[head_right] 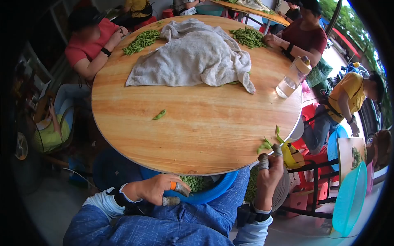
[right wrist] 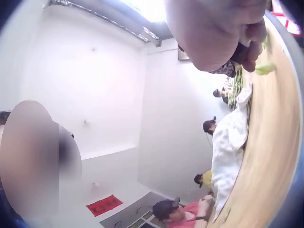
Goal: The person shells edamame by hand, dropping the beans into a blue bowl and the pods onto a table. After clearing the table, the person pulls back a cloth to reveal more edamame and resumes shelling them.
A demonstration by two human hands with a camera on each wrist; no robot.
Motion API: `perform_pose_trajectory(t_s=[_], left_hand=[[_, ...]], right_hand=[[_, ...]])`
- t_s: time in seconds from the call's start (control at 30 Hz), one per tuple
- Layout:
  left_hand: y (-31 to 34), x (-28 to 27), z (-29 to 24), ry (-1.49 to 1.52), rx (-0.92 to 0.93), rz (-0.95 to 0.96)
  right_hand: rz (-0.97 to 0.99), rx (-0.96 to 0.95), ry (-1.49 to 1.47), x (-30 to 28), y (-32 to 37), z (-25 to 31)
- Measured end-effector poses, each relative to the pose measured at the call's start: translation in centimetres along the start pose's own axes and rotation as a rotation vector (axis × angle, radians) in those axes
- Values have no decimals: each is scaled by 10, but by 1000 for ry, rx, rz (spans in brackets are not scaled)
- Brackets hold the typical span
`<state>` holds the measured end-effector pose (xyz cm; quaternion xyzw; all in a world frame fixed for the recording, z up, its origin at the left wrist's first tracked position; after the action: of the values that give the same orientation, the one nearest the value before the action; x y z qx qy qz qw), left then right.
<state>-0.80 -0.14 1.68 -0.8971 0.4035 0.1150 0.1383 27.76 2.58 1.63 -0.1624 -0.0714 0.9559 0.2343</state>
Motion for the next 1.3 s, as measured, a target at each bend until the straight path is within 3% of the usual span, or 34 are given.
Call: perform_pose_trajectory(t_s=[0.07,0.1,0.2,0.27,0.33,0.4,0.43,0.5,0.6,0.63,0.73,0.87,0.93,1.0,1.1,1.17,1.23,1.3], left_hand=[[1,-14,-2,23,-2,-46],[2,-24,-7,93,-160,-125],[-6,-65,5,-10,-268,-590],[-17,-96,21,-165,-301,-766],[-26,-114,38,-538,-239,-814],[-29,-122,64,-808,-314,-730],[-31,-125,67,-940,-350,-680],[-35,-129,69,-866,-466,-678],[-35,-121,66,-665,-500,-639],[-35,-116,63,-589,-484,-620],[-35,-83,56,209,-275,-673],[-39,-43,39,616,-62,-621],[-40,-31,36,798,6,-606],[-38,-26,32,751,26,-569],[-37,-25,27,658,-10,-582],[-33,-25,28,463,-104,-669],[-22,-33,24,865,-356,-454],[-19,-28,30,1164,-496,-235]], right_hand=[[32,76,-159,5,7,4],[47,112,-242,10,12,5],[390,29,-202,54,38,18],[751,113,-219,85,60,31],[984,-272,-156,115,70,41],[1091,-470,-56,130,71,51],[1052,-487,35,132,68,49],[968,-511,221,131,59,42],[711,-244,113,114,44,32],[737,-108,31,110,42,27],[771,109,-215,107,43,26],[948,308,-559,118,50,35],[947,317,-616,123,53,34],[954,315,-659,124,53,34],[826,210,-671,120,54,23],[683,-167,-182,106,46,33],[468,-636,155,98,34,39],[429,-781,288,95,32,48]])
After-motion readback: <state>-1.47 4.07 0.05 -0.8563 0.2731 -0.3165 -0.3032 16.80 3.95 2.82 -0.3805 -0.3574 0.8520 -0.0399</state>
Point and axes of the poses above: each hand's wrist, its own y-axis away from the middle knuckle, its own x-axis out of the palm, z = x × y, the point moved 1 cm from there along -y, towards the middle knuckle, and after that the axes turned 6 degrees about y, right-handed, at the moved point
